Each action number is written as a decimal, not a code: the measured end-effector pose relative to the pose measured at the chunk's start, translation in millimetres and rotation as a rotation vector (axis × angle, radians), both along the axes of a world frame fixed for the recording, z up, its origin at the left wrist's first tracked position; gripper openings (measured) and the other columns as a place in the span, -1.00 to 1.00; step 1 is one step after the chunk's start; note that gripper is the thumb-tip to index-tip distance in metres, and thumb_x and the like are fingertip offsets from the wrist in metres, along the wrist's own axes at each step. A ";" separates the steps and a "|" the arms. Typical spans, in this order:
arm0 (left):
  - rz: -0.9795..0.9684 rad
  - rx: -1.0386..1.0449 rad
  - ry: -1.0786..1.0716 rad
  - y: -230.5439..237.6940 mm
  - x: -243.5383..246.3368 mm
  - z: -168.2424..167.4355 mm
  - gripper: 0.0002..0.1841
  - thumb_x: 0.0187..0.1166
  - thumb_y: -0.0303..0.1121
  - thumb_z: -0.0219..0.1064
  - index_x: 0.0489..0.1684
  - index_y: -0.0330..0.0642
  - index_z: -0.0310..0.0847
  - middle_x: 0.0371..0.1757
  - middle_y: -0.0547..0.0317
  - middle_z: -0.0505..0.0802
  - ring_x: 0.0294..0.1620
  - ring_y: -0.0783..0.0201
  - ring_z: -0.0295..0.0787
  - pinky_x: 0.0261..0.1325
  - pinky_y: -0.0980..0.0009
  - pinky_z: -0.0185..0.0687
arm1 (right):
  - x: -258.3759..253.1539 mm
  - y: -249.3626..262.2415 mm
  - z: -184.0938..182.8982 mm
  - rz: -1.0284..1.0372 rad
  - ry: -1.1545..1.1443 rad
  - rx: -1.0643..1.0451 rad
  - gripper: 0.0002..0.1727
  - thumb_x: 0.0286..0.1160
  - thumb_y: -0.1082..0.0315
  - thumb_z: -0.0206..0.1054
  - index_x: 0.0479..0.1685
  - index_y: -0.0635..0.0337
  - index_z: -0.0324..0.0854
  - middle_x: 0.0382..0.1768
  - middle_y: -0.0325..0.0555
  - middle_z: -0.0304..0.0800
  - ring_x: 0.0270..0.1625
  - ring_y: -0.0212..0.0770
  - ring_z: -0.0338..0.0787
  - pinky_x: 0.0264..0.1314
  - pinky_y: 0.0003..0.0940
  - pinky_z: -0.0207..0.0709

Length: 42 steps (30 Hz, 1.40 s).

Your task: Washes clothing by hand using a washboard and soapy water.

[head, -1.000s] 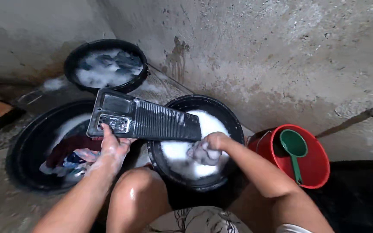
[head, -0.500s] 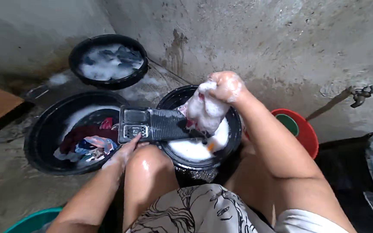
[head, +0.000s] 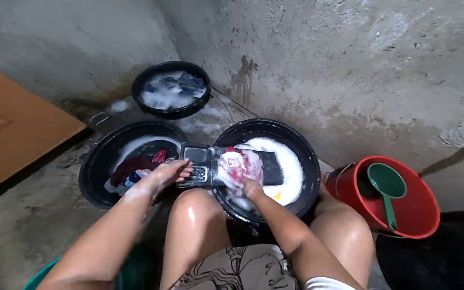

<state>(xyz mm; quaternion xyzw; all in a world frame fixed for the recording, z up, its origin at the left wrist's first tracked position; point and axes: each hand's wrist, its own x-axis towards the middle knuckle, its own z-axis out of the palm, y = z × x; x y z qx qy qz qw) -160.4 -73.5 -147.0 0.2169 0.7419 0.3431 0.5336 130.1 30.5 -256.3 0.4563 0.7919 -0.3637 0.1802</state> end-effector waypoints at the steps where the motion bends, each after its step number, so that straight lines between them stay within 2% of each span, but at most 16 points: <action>1: -0.022 0.017 -0.003 9.4 6.7 6.6 -0.53 0.84 0.02 0.01 0.43 -0.11 0.56 0.10 0.16 0.86 -0.02 0.28 0.83 0.04 0.31 0.70 | 2.6 -3.2 -5.2 -0.005 -0.018 -0.020 -0.26 0.56 0.20 0.33 0.78 0.14 0.25 0.60 0.25 0.50 0.61 0.28 0.52 0.60 0.36 0.37; 3: -0.095 0.038 0.013 27.9 22.7 18.6 -0.54 0.84 0.00 0.04 0.43 -0.11 0.56 0.13 0.15 0.85 0.03 0.28 0.82 0.08 0.32 0.69 | 7.7 -0.8 0.1 -0.009 -0.050 -0.035 -0.29 0.59 0.12 0.32 0.74 0.13 0.29 0.59 0.23 0.52 0.60 0.27 0.54 0.58 0.36 0.39; 7: -0.335 0.033 0.150 66.2 56.5 37.2 -0.52 0.82 0.01 0.09 0.46 -0.11 0.57 0.22 0.07 0.82 0.11 0.25 0.78 0.19 0.28 0.64 | 14.4 32.7 27.5 -0.072 0.032 -0.039 -0.45 0.65 0.29 0.21 0.64 0.21 0.44 0.57 0.29 0.52 0.64 0.28 0.49 0.64 0.33 0.32; 10: -0.416 0.010 0.219 89.6 80.5 48.2 -0.45 0.81 0.08 0.07 0.52 -0.13 0.52 0.38 -0.08 0.72 0.30 0.04 0.71 0.33 0.06 0.59 | 11.9 65.1 83.9 -0.165 0.231 0.017 -0.51 0.74 0.21 0.18 0.54 0.26 0.53 0.54 0.26 0.57 0.64 0.19 0.50 0.71 0.20 0.28; 13: -0.333 -0.050 0.230 108.6 94.3 34.8 -0.33 0.79 0.23 -0.04 0.56 -0.13 0.49 0.43 -0.14 0.69 0.33 -0.08 0.70 0.32 -0.10 0.59 | 13.2 93.9 142.9 -0.159 0.380 0.089 -0.61 0.70 0.23 0.26 0.36 0.27 0.65 0.36 0.28 0.71 0.49 0.21 0.64 0.60 0.27 0.39; 16: -0.203 -0.150 0.140 118.8 105.9 19.4 -0.12 0.71 0.42 -0.27 0.60 -0.19 0.40 0.30 -0.26 0.72 0.10 -0.11 0.76 0.13 -0.07 0.67 | 25.2 92.8 212.5 -0.171 0.480 0.149 -0.62 0.64 0.28 0.32 0.33 0.30 0.65 0.32 0.30 0.71 0.47 0.20 0.65 0.58 0.25 0.40; 18: -0.128 -0.103 -0.076 119.1 119.0 23.0 -0.04 0.63 0.51 -0.30 0.55 -0.22 0.41 0.22 -0.30 0.75 0.08 -0.15 0.79 0.12 -0.12 0.70 | 40.2 80.4 246.8 -0.234 0.613 0.150 -0.64 0.53 0.34 0.39 0.27 0.26 0.68 0.22 0.23 0.76 0.36 0.12 0.71 0.48 0.21 0.50; 21: -0.089 0.129 -0.358 113.0 149.8 55.9 -0.27 0.69 0.39 -0.16 0.21 -0.09 0.58 -0.18 0.03 0.82 -0.21 0.13 0.79 -0.17 0.14 0.74 | 64.5 50.9 269.0 -0.235 0.807 0.145 -0.74 0.40 0.33 0.46 0.02 0.20 0.75 -0.09 0.03 0.84 0.01 -0.08 0.80 0.11 0.06 0.67; 23: -0.150 0.188 -0.254 112.0 158.5 65.1 -0.57 0.72 0.12 0.16 0.05 -0.06 0.65 -0.33 0.21 0.76 -0.37 0.33 0.70 -0.31 0.38 0.65 | 76.4 30.8 263.8 -0.195 0.837 0.119 -0.81 0.40 0.37 0.49 -0.08 0.24 0.77 -0.16 0.00 0.84 -0.07 -0.14 0.80 0.08 -0.02 0.69; 25: -0.243 0.209 -0.101 110.4 161.6 66.9 -0.63 0.65 -0.02 0.32 0.15 -0.10 0.69 -0.21 0.18 0.77 -0.27 0.34 0.67 -0.17 0.36 0.62 | 83.0 15.0 244.1 -0.138 0.735 0.079 -0.77 0.43 0.36 0.48 -0.04 0.32 0.77 -0.08 0.08 0.85 0.05 -0.11 0.80 0.26 -0.03 0.65; 28: -0.318 0.219 -0.069 107.1 170.7 61.9 -0.60 0.70 -0.05 0.27 0.34 -0.07 0.66 -0.05 0.05 0.84 -0.10 0.22 0.77 -0.01 0.22 0.70 | 87.1 -1.2 192.1 0.012 0.475 -0.035 -0.61 0.58 0.27 0.37 0.25 0.37 0.69 0.24 0.25 0.76 0.37 0.09 0.71 0.56 0.12 0.45; 31: -0.458 0.237 -0.076 95.8 179.0 48.9 -0.61 0.78 -0.13 0.17 0.41 -0.13 0.59 0.01 0.01 0.84 -0.05 0.23 0.78 0.08 0.22 0.71 | 96.1 2.1 141.3 0.154 0.233 -0.082 -0.60 0.73 0.18 0.23 0.26 0.34 0.70 0.29 0.32 0.73 0.42 0.25 0.67 0.56 0.30 0.38; 34: -0.607 0.250 -0.051 87.1 186.4 24.6 -0.64 0.78 -0.20 0.17 0.36 -0.22 0.59 0.07 -0.02 0.83 0.02 0.24 0.78 0.17 0.20 0.70 | 108.9 18.1 117.5 -0.117 0.259 -0.071 -0.50 0.54 0.21 0.38 0.38 0.32 0.56 0.30 0.31 0.69 0.40 0.23 0.67 0.50 0.28 0.45; 36: -0.635 0.234 -0.029 81.5 193.9 18.5 -0.66 0.78 -0.21 0.16 0.31 -0.22 0.60 0.05 -0.02 0.83 0.01 0.24 0.78 0.14 0.20 0.70 | 110.2 20.1 104.8 -0.231 0.405 -0.157 -0.25 0.31 0.24 0.56 0.53 0.24 0.36 0.35 0.24 0.65 0.39 0.13 0.68 0.46 0.19 0.54; 38: -0.583 0.221 -0.021 78.3 199.0 20.2 -0.64 0.80 -0.17 0.14 0.32 -0.20 0.60 0.03 -0.03 0.83 -0.03 0.23 0.79 0.11 0.20 0.71 | 106.9 14.5 99.7 -0.255 0.467 -0.207 -0.17 0.30 0.20 0.59 0.60 0.20 0.30 0.40 0.19 0.63 0.42 0.05 0.69 0.48 0.11 0.56; 42: -0.443 0.185 0.082 74.8 195.2 24.5 -0.60 0.82 -0.14 0.11 0.36 -0.24 0.57 0.04 -0.12 0.80 -0.02 0.14 0.76 0.11 0.11 0.68 | 104.5 18.0 104.2 -0.365 0.517 -0.116 -0.60 0.38 0.37 0.49 0.16 0.39 0.63 0.12 0.26 0.75 0.23 0.09 0.74 0.38 0.14 0.56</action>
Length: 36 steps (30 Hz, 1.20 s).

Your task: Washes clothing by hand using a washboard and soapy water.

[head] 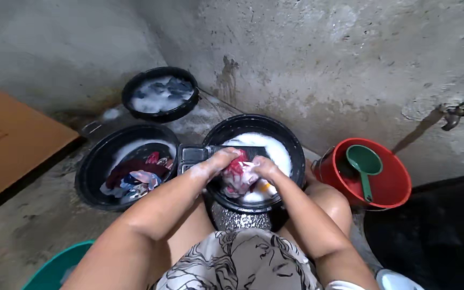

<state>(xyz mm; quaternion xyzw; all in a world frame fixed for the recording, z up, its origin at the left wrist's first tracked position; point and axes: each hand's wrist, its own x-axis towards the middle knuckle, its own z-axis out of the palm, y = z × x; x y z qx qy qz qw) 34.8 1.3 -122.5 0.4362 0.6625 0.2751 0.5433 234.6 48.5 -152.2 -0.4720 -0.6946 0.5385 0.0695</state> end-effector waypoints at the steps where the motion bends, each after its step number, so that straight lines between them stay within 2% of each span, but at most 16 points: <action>1: 0.023 0.010 0.051 -1.7 -3.2 -0.4 -0.60 0.81 -0.12 0.14 0.34 -0.24 0.58 0.04 -0.14 0.80 -0.01 0.10 0.76 0.13 0.08 0.67 | 1.7 1.1 3.6 -0.049 0.029 -0.006 -0.65 0.39 0.38 0.48 0.10 0.38 0.64 0.07 0.24 0.77 0.18 0.07 0.75 0.35 0.11 0.59; 5: 0.044 0.068 0.153 -6.0 -17.2 7.0 -0.46 0.69 0.03 0.30 0.45 -0.17 0.50 0.21 -0.23 0.77 0.16 -0.05 0.75 0.26 -0.08 0.63 | 14.5 9.7 28.3 -0.198 0.069 0.048 -0.66 0.36 0.43 0.52 0.08 0.37 0.65 0.00 0.25 0.78 0.08 0.09 0.78 0.22 0.13 0.65; 9: -0.086 0.050 0.107 -17.7 -24.1 26.8 -0.47 0.72 0.09 0.22 0.49 -0.07 0.55 0.21 -0.10 0.79 0.11 0.08 0.75 0.18 0.04 0.65 | 24.7 17.9 60.1 -0.180 0.018 0.268 -0.70 0.34 0.44 0.53 0.03 0.34 0.70 0.05 0.28 0.78 0.15 0.19 0.77 0.25 0.29 0.59; 13: -0.213 -0.139 0.251 -20.7 -19.2 50.0 -0.17 0.74 0.38 -0.28 0.34 -0.15 0.65 0.22 -0.10 0.78 0.19 0.02 0.72 0.30 -0.05 0.57 | 17.3 4.8 100.3 0.106 0.130 0.540 -0.75 0.39 0.41 0.51 -0.06 0.42 0.77 0.01 0.23 0.85 0.15 0.11 0.81 0.35 0.17 0.58; 15: -0.221 -0.176 0.338 -11.3 -21.0 46.7 -0.04 0.67 0.47 -0.38 0.45 -0.17 0.63 0.43 -0.22 0.72 0.44 -0.17 0.64 0.51 -0.27 0.39 | 5.1 -8.2 106.8 0.325 0.175 0.684 -0.79 0.38 0.47 0.51 -0.10 0.44 0.80 -0.03 0.22 0.87 0.13 0.10 0.84 0.36 0.10 0.61; 16: -0.191 -0.166 0.327 -7.9 -19.1 39.1 -0.04 0.67 0.47 -0.39 0.39 -0.18 0.66 0.34 -0.17 0.78 0.34 -0.10 0.71 0.44 -0.20 0.48 | -3.3 -14.5 107.5 0.442 0.159 0.733 -0.80 0.40 0.46 0.50 -0.10 0.42 0.81 -0.04 0.20 0.88 0.12 0.09 0.84 0.37 0.08 0.61; 17: -0.154 -0.150 0.277 -8.9 -12.0 31.9 -0.11 0.72 0.41 -0.35 0.26 -0.22 0.66 0.09 -0.09 0.81 0.06 0.04 0.75 0.18 -0.02 0.62 | -12.6 -19.5 104.4 0.537 0.158 0.778 -0.81 0.41 0.43 0.50 -0.12 0.39 0.82 -0.06 0.18 0.89 0.11 0.09 0.85 0.35 0.08 0.62; 18: -0.135 -0.146 0.215 -15.8 -1.6 27.6 -0.26 0.81 0.27 -0.26 0.18 -0.24 0.62 -0.08 -0.01 0.75 -0.14 0.17 0.68 -0.01 0.13 0.62 | -21.1 -24.3 101.2 0.613 0.125 0.773 -0.80 0.45 0.41 0.46 -0.08 0.37 0.83 -0.03 0.17 0.89 0.14 0.09 0.85 0.38 0.09 0.60; 20: -0.027 -0.204 0.075 -36.3 18.5 25.2 -0.53 0.88 -0.07 -0.05 0.31 -0.30 0.55 0.03 -0.05 0.73 -0.03 0.20 0.65 0.13 0.17 0.59 | -32.8 -28.9 92.5 0.712 0.005 0.663 -0.77 0.58 0.39 0.36 0.01 0.38 0.78 0.00 0.21 0.86 0.19 0.14 0.81 0.42 0.15 0.54; 22: 0.074 -0.191 -0.051 -39.4 32.2 13.5 -0.60 0.87 -0.14 -0.02 0.33 -0.26 0.52 0.03 0.00 0.72 -0.05 0.24 0.64 0.09 0.23 0.59 | -31.2 -26.7 86.8 0.742 -0.099 0.540 -0.72 0.64 0.38 0.31 0.13 0.40 0.74 0.11 0.26 0.82 0.29 0.19 0.76 0.50 0.19 0.47; 24: -0.083 -0.075 -0.022 -19.1 35.6 0.0 -0.71 0.75 -0.41 0.15 0.30 -0.37 0.54 0.01 -0.06 0.73 -0.07 0.23 0.64 0.11 0.23 0.59 | -15.3 -16.8 81.9 0.713 -0.143 0.414 -0.69 0.63 0.36 0.33 0.18 0.40 0.71 0.17 0.29 0.79 0.34 0.21 0.73 0.51 0.22 0.44; 26: -0.233 0.046 0.070 -3.2 30.5 -10.5 -0.75 0.70 -0.36 0.24 0.14 -0.35 0.65 -0.05 -0.03 0.79 -0.07 0.25 0.71 0.12 0.22 0.63 | 8.1 -1.3 73.5 0.522 -0.048 0.292 -0.73 0.59 0.39 0.35 0.11 0.39 0.73 0.15 0.23 0.79 0.29 0.10 0.74 0.49 0.13 0.49; 28: -0.332 0.124 0.137 1.7 23.0 -1.0 -0.70 0.76 -0.26 0.22 0.12 -0.34 0.71 0.17 -0.11 0.76 0.19 0.14 0.70 0.38 0.10 0.56 | 26.6 12.3 69.7 0.239 0.087 0.240 -0.76 0.50 0.52 0.34 0.09 0.40 0.71 0.13 0.22 0.78 0.19 0.07 0.77 0.35 0.10 0.59; 29: -0.349 0.163 0.158 0.8 21.1 10.4 -0.68 0.78 -0.25 0.19 0.12 -0.34 0.71 0.20 -0.14 0.76 0.23 0.11 0.70 0.42 0.06 0.54 | 31.3 16.6 71.4 0.157 0.129 0.216 -0.67 0.45 0.60 0.34 0.20 0.39 0.66 0.21 0.24 0.74 0.22 0.09 0.75 0.32 0.10 0.60; 32: -0.327 0.259 0.197 -5.3 21.1 42.1 -0.69 0.80 -0.26 0.17 0.06 -0.32 0.73 0.03 -0.11 0.83 0.09 0.12 0.75 0.32 0.03 0.59 | 27.6 14.9 62.9 0.178 0.239 0.081 -0.25 0.21 0.72 0.34 0.58 0.26 0.39 0.46 0.19 0.61 0.37 0.01 0.70 0.38 0.00 0.60; 36: -0.194 0.354 0.175 -16.6 24.5 62.4 -0.67 0.80 -0.17 0.16 -0.02 -0.28 0.71 -0.21 -0.05 0.81 -0.19 0.16 0.73 0.02 0.08 0.65 | 5.5 2.5 41.0 0.293 0.247 -0.031 -0.47 0.55 0.41 0.37 0.49 0.37 0.44 0.25 0.17 0.72 0.26 -0.16 0.74 0.44 -0.15 0.58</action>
